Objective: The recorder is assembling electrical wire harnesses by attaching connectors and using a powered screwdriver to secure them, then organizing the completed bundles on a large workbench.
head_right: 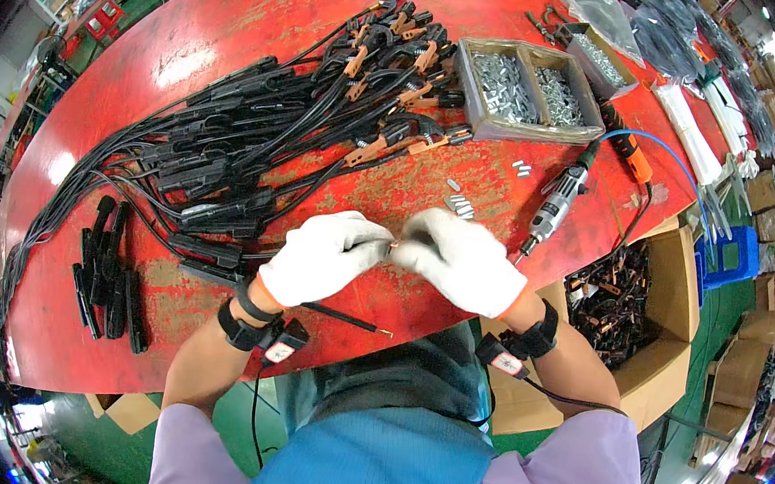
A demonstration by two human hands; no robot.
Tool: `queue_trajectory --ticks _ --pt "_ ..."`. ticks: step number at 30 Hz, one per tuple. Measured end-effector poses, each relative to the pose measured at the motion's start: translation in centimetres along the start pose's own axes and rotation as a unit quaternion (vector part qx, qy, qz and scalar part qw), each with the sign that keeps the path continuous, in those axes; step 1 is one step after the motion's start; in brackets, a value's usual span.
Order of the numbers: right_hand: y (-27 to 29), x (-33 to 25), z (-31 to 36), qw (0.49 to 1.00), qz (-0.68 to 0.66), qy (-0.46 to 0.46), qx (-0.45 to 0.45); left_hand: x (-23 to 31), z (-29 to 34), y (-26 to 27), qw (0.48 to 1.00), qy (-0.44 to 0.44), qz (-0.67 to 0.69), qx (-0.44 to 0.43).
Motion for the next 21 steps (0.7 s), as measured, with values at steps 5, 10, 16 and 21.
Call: queue_trajectory --ticks 5,10,16,21 --pt "-1.3 -3.2 0.5 0.848 0.452 0.277 0.021 -0.2 0.2 0.2 0.998 0.005 -0.021 -0.061" --pt "-2.2 1.0 0.2 0.956 -0.247 -0.156 -0.041 0.7 0.8 -0.4 0.994 -0.058 -0.065 0.073" --pt "5.9 3.0 -3.7 0.939 0.306 -0.091 0.127 -0.1 0.3 -0.5 0.995 0.026 -0.076 0.065" --pt "5.7 4.6 -5.4 0.93 0.338 -0.114 0.085 -1.6 0.0 -0.9 0.997 0.056 -0.052 0.021"
Point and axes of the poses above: each hand's wrist, its own z-axis away from the middle knuckle, its own y-axis out of the back of the hand, x = y × z, the point moved 6 cm from there along -z, towards the middle knuckle, and after that the axes turned 1 degree about z, right-handed, at the moved point
